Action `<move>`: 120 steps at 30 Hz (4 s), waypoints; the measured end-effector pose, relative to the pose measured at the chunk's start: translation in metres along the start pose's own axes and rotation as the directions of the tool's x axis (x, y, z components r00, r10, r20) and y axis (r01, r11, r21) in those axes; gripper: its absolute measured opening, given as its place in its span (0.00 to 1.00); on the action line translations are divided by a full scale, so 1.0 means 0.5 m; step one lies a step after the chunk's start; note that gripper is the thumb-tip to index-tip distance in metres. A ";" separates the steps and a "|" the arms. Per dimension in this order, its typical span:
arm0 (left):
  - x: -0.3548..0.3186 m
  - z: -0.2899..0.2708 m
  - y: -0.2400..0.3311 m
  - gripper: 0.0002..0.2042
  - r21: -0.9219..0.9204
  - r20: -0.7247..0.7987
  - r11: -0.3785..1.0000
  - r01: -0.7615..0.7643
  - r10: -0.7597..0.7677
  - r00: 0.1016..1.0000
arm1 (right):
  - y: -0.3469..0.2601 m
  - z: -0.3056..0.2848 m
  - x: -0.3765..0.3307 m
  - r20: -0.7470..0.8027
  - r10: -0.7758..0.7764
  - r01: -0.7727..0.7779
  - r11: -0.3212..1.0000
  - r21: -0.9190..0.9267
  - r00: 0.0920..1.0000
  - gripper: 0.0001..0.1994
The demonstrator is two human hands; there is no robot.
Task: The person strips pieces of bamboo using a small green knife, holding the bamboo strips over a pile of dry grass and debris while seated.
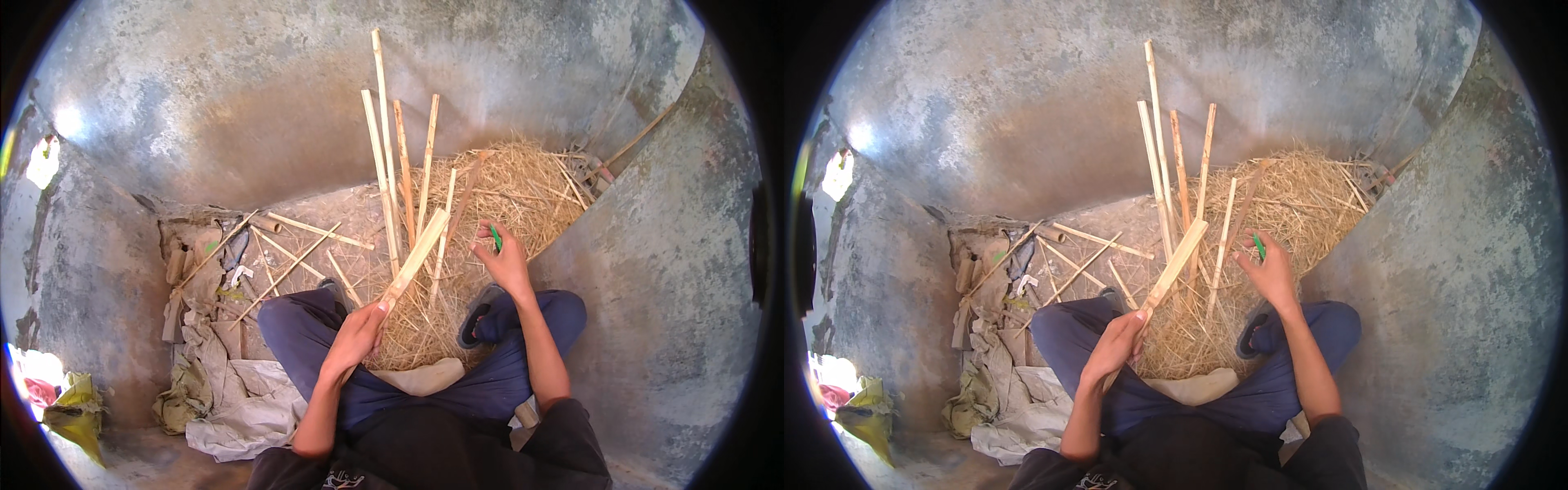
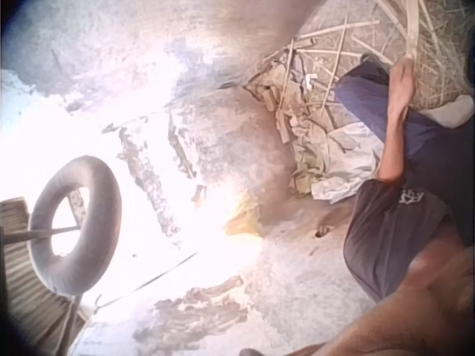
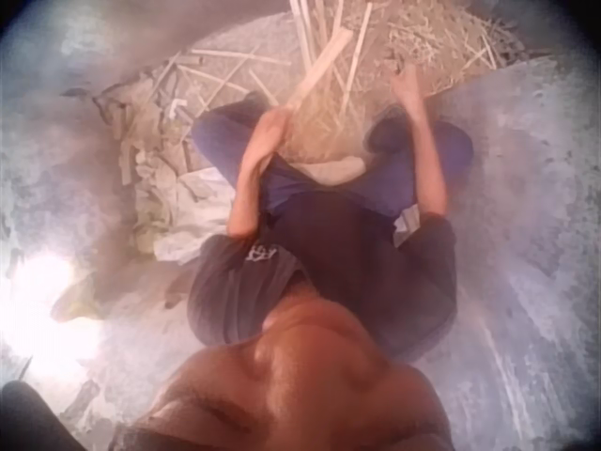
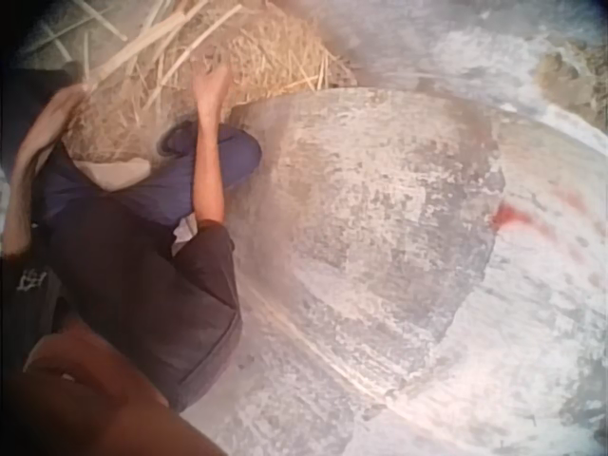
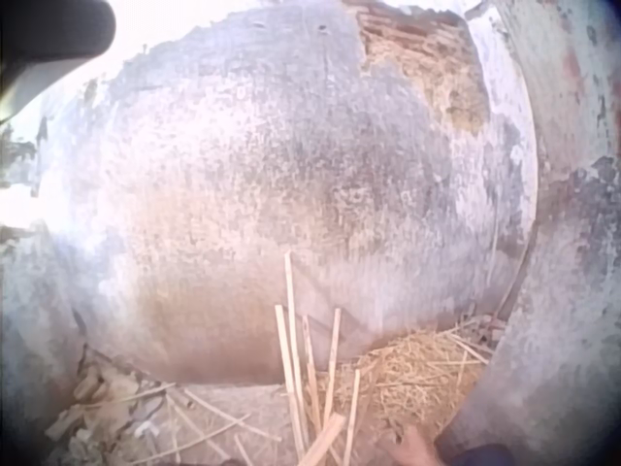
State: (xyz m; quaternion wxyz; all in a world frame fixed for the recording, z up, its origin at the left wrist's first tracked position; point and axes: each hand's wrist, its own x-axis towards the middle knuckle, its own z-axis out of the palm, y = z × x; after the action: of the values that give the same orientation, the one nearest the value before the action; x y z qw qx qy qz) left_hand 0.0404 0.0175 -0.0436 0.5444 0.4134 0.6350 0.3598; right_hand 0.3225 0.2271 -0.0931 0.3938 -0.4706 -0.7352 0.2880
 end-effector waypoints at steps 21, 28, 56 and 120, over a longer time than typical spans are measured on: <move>0.016 0.048 0.010 0.20 0.214 -0.161 0.957 -0.194 0.230 0.960 | -0.152 0.077 -0.132 0.184 -0.344 0.356 0.933 -0.041 0.921 0.14; 0.022 0.058 0.005 0.20 0.241 -0.199 0.941 -0.237 0.287 0.937 | -0.157 0.077 -0.137 0.209 -0.286 0.300 0.953 -0.037 0.935 0.13; 0.018 0.062 0.004 0.18 0.141 -0.194 0.978 -0.156 0.181 0.964 | -0.166 0.065 -0.127 0.207 -0.325 0.347 0.934 -0.081 0.923 0.13; 0.030 0.030 -0.057 0.23 0.503 -0.181 0.860 -0.084 0.199 0.963 | -0.051 0.057 -0.039 0.238 0.207 -0.214 0.977 0.005 0.949 0.24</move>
State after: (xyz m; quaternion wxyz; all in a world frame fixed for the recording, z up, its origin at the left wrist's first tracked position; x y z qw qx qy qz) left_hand 0.0503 0.0201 -0.0779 0.3173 0.5400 0.7311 0.2707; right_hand 0.2909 0.1977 -0.0937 0.2778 -0.5027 -0.7179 0.3935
